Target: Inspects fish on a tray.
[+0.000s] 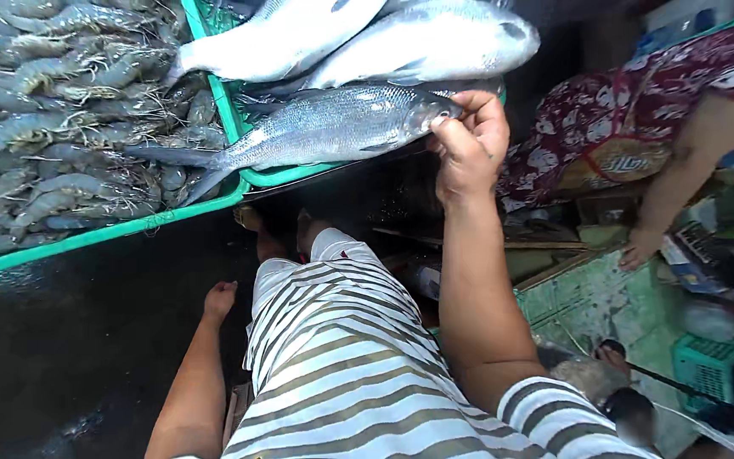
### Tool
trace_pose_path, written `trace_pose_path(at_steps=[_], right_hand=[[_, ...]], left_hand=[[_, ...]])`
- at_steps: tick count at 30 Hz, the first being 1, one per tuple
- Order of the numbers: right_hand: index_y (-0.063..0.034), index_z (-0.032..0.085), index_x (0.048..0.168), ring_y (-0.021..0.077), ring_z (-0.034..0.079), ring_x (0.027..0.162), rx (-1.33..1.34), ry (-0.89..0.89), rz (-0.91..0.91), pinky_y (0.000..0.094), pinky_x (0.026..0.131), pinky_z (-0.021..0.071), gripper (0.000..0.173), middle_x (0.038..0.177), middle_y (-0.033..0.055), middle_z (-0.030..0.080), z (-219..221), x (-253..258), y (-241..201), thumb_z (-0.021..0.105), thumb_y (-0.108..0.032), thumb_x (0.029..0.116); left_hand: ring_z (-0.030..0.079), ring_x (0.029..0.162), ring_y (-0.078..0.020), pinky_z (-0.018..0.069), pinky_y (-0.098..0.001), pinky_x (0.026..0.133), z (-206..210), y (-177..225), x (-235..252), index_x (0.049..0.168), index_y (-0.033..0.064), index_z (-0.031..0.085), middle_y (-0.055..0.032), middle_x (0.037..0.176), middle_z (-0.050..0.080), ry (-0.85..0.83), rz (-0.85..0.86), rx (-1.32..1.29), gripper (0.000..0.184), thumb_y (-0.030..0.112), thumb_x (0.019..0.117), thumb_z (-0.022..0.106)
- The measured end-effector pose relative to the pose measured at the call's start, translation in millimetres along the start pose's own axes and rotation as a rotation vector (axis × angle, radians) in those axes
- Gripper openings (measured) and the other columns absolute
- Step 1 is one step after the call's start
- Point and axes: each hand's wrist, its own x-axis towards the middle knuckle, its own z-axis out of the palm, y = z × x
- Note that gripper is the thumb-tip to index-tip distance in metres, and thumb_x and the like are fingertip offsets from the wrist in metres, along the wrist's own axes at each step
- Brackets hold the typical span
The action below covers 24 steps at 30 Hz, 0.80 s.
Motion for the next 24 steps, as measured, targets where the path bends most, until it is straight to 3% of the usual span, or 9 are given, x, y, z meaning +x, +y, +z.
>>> trace_pose_path(at_steps=[6, 10, 14, 17, 19, 24], right_hand=[[-0.0079, 0.058, 0.115, 0.0107, 0.065, 0.076, 0.080, -0.058, 0.071, 0.0295, 0.068, 0.0584, 0.033, 0.094, 0.0007, 0.066, -7, -5, -2, 0.072, -0.005, 0.0856], [-0.0069, 0.059, 0.114, 0.0101, 0.062, 0.073, 0.014, 0.000, 0.034, 0.0281, 0.065, 0.0557, 0.034, 0.092, 0.0007, 0.064, -1, -5, -1, 0.072, -0.007, 0.0836], [-0.0054, 0.058, 0.111, 0.0088, 0.059, 0.065, -0.046, 0.036, -0.048, 0.0254, 0.059, 0.0516, 0.031, 0.085, 0.0002, 0.063, 4, -5, 2, 0.070, -0.005, 0.0817], [-0.0043, 0.058, 0.110, 0.0088, 0.059, 0.068, -0.047, 0.071, -0.066, 0.0241, 0.059, 0.0504, 0.033, 0.087, 0.0017, 0.063, 8, -7, 2, 0.069, -0.003, 0.0792], [-0.0033, 0.058, 0.110, 0.0096, 0.060, 0.070, -0.045, 0.092, -0.078, 0.0246, 0.060, 0.0516, 0.034, 0.089, 0.0032, 0.063, 10, -7, 3, 0.069, -0.004, 0.0783], [-0.0010, 0.057, 0.112, 0.0111, 0.063, 0.072, 0.009, 0.122, -0.130, 0.0254, 0.061, 0.0554, 0.035, 0.092, 0.0063, 0.064, 14, -8, 11, 0.070, -0.005, 0.0795]], left_hand=[[0.067, 0.085, -0.0256, 0.0563, -0.0462, 0.077, -1, -51, 2, 0.124, 0.0037, 0.065, -0.0158, 0.102, 0.070, 0.026, -0.066, -0.104, 0.042, 0.040, 0.1067, 0.054], [0.065, 0.079, -0.0225, 0.0544, -0.0420, 0.071, 25, -51, -2, 0.125, 0.0044, 0.065, -0.0136, 0.098, 0.070, 0.013, -0.109, -0.124, 0.042, 0.041, 0.1068, 0.053], [0.067, 0.104, -0.0321, 0.0538, -0.0539, 0.092, 55, -16, -18, 0.126, 0.0011, 0.065, -0.0211, 0.114, 0.069, -0.038, -0.037, -0.094, 0.043, 0.039, 0.1063, 0.055], [0.063, 0.120, -0.0387, 0.0460, -0.0602, 0.104, 66, 16, -30, 0.125, -0.0014, 0.066, -0.0263, 0.124, 0.067, -0.054, 0.083, 0.031, 0.037, 0.028, 0.1062, 0.054], [0.063, 0.121, -0.0385, 0.0462, -0.0606, 0.104, 67, 26, -32, 0.125, 0.0006, 0.067, -0.0248, 0.124, 0.068, -0.035, 0.087, 0.096, 0.037, 0.030, 0.1067, 0.053], [0.067, 0.107, -0.0347, 0.0525, -0.0581, 0.095, 59, 17, -20, 0.118, 0.0021, 0.068, -0.0219, 0.113, 0.070, -0.008, 0.061, 0.021, 0.043, 0.042, 0.1056, 0.055]])
